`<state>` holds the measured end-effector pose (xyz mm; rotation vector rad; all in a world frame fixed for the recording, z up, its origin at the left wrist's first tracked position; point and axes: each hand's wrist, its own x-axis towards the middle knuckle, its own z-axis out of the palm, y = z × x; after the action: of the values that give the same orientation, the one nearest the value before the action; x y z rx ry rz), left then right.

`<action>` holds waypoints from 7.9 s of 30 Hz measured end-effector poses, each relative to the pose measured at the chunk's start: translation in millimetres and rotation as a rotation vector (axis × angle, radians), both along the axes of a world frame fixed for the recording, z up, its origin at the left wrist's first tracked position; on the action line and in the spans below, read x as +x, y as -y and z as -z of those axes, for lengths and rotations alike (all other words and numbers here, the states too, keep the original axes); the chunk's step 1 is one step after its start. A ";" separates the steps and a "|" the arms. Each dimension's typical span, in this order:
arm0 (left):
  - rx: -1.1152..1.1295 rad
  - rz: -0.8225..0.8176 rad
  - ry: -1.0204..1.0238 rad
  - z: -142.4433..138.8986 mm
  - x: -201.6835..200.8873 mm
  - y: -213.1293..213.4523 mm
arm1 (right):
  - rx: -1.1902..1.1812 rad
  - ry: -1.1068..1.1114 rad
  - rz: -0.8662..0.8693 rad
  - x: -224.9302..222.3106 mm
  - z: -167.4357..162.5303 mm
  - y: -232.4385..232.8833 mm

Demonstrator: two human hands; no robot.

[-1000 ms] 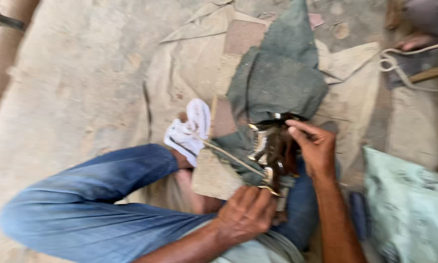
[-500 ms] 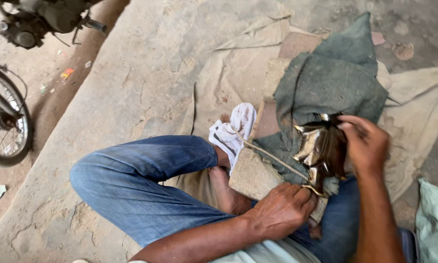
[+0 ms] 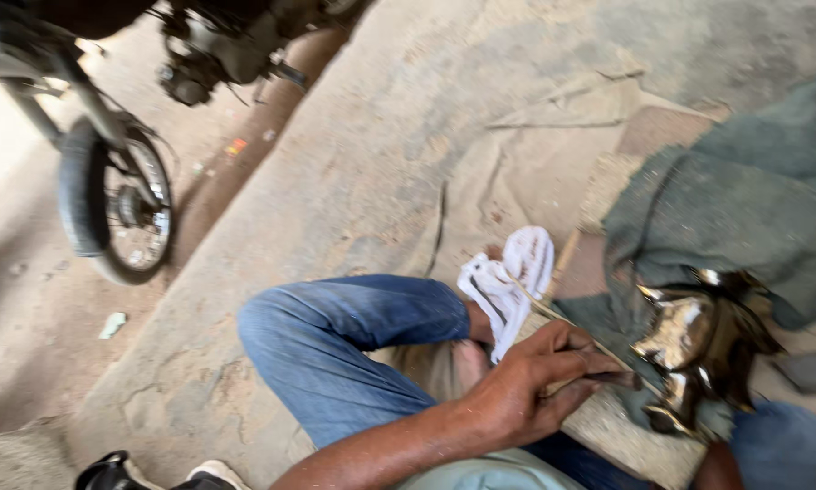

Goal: The person sits on the ground and uses a hammer and chisel to shape a shiny metal object resting on a cushioned block. They repeatedly reposition the object and strike it with the hammer to refine its form.

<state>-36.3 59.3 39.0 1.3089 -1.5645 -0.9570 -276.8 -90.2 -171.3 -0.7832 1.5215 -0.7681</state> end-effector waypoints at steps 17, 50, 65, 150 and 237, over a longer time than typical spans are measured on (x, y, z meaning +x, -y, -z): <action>0.109 0.132 -0.279 -21.6 -2.3 70.6 | -0.164 0.057 0.063 -47.0 -54.3 -37.7; -0.112 0.338 0.232 43.7 -98.9 144.6 | -0.367 -0.231 -0.112 -160.1 -196.8 -68.2; 0.040 0.378 0.171 41.8 -80.6 136.8 | -0.349 -0.785 -0.413 -176.0 -213.7 -29.4; -0.419 0.441 -0.159 99.6 -26.5 116.6 | -0.345 -1.165 -0.527 -109.3 -271.4 -90.2; 0.084 0.163 -0.234 61.5 -56.4 118.8 | -0.329 0.137 0.036 -88.8 -138.2 -87.0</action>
<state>-92.7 -59.5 -22.4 1.0930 -1.4783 -1.2425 -365.6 -3.2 -33.1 -0.9264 1.3050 -1.0945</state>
